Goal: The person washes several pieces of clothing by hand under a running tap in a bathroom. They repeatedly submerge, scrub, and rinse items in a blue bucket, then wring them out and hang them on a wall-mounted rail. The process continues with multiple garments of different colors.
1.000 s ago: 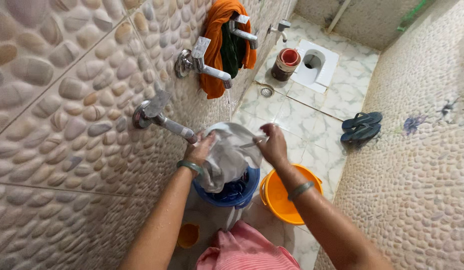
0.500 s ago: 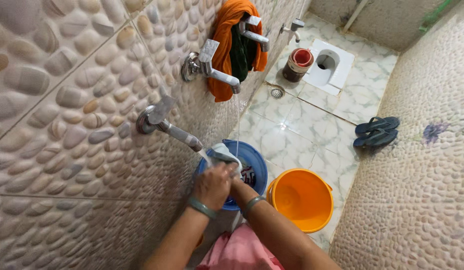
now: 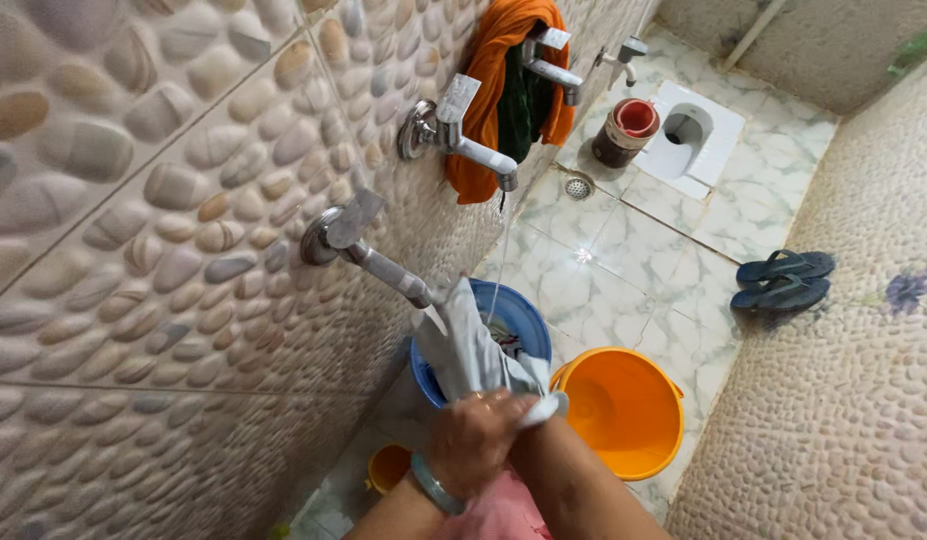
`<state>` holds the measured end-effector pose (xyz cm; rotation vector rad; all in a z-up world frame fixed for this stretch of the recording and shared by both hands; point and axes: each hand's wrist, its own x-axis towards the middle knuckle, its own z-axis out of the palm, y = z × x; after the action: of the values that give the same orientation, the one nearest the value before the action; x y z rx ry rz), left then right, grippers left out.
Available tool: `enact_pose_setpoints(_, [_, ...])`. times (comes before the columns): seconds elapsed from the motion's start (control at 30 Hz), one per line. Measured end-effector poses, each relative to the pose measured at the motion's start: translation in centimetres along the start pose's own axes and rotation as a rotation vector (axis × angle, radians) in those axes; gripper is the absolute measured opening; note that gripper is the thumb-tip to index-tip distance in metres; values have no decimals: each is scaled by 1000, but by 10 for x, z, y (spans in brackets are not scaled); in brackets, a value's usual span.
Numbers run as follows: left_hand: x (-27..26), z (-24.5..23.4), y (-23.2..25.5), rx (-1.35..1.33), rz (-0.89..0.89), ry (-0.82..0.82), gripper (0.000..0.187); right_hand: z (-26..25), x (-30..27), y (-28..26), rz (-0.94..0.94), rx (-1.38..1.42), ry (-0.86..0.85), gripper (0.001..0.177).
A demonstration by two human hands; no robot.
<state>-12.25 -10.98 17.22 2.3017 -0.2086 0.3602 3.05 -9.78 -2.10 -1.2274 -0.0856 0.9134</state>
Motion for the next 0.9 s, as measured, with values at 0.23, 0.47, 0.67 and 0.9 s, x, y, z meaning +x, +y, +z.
enact_pose_setpoints(0.23, [15, 8, -140, -110, -737, 159, 36, -29, -30, -9, 106, -88, -61, 28])
enact_pose_setpoints(0.47, [35, -16, -182, -112, -613, 356, 37, -147, -91, -37, 293, -210, -87, 30])
enact_pose_setpoints(0.67, [55, -1, -173, 106, -554, 134, 30, -252, -147, -129, 172, -655, 390, 38])
enact_pose_setpoints(0.9, [118, 23, -132, -136, -454, -7, 28, -79, -142, -110, -770, -1335, 201, 85])
